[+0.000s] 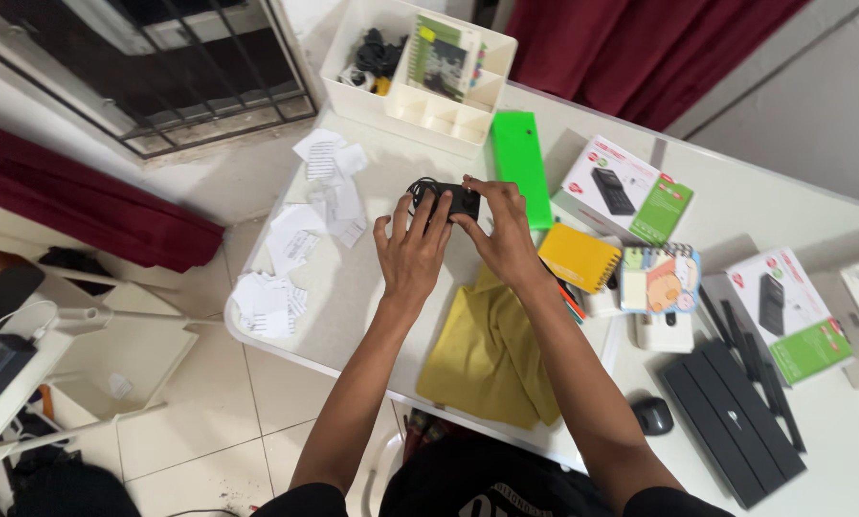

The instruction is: The person wipes a small notebook with a yellow cloth, then places it into a compartmentalized organizer. They proceed to pick up several cables, coil them, and place them into the organizer. The person also handles a mouse and other small items on the table.

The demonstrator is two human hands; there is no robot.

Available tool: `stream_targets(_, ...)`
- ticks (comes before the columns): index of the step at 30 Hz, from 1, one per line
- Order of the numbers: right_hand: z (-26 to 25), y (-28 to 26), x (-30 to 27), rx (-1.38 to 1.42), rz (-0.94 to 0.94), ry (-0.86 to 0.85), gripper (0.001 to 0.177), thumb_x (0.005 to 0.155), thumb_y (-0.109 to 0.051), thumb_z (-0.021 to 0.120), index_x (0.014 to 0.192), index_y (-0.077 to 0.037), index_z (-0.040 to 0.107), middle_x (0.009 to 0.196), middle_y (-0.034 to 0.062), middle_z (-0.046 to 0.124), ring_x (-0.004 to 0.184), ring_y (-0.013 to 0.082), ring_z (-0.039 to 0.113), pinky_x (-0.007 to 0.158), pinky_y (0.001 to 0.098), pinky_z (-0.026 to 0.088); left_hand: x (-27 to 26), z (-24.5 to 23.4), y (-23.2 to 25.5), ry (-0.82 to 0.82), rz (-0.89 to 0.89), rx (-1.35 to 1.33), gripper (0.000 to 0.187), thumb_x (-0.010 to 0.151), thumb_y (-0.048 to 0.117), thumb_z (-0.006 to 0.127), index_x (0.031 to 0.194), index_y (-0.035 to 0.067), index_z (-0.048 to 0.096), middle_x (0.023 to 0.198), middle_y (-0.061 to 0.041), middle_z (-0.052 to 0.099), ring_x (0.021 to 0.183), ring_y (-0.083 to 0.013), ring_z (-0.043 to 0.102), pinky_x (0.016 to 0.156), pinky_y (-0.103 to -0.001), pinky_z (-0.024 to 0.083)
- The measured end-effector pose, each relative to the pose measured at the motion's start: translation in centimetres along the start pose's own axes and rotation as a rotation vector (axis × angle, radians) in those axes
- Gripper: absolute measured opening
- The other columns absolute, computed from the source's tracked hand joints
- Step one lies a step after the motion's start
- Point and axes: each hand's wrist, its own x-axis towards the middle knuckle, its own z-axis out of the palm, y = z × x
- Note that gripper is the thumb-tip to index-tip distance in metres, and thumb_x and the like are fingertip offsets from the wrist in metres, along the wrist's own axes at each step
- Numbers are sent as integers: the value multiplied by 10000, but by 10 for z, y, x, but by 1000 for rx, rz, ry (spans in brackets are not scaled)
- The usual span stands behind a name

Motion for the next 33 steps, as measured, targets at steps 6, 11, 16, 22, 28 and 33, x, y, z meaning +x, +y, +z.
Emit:
stream_targets(6,31,-12,44,-81,-169,78,504,860,-150,854,1308,-62,641,1383,107,624,1224,332,544,1049,451,432,20,3,-37,27,-99,39,462,919,262,799,1355,175,676,1330,-36,657,1273,-259,543,980,-481,370)
stream_targets(11,54,-20,85,-71,-170,126,507,860,-74,834,1330,-39,647,1284,128,592,1167,364,538,1026,460,443,52,14,-66,59,-119,53,450,896,216,794,1330,163,687,1333,-52,654,1285,-285,546,1025,-485,389)
stream_targets(16,72,-12,124,15,-183,173,456,912,-21,796,1338,-38,633,1270,151,584,1188,360,561,1041,454,462,98,35,-100,79,-84,49,410,907,136,750,1311,117,685,1386,-106,632,1371,-336,509,1125,-511,381)
stream_targets(22,93,4,164,-15,-155,207,460,913,-31,781,1351,-41,640,1253,164,591,1162,356,580,1021,463,453,143,63,-130,20,-38,42,430,911,61,690,1338,74,639,1456,-146,597,1456,-370,447,1218,-510,335)
stream_targets(28,116,18,185,-88,-66,260,422,903,-65,772,1313,-79,670,1254,122,625,1203,342,570,1014,468,421,166,84,-139,-68,-141,-27,452,852,78,730,1291,70,622,1400,-128,617,1426,-361,464,1153,-508,342)
stream_targets(33,122,23,193,-101,9,214,381,913,-92,754,1289,-124,705,1278,64,651,1206,308,557,998,464,383,167,86,-145,-97,-243,-123,528,814,108,774,1317,65,619,1367,-133,644,1389,-352,510,1151,-485,347)
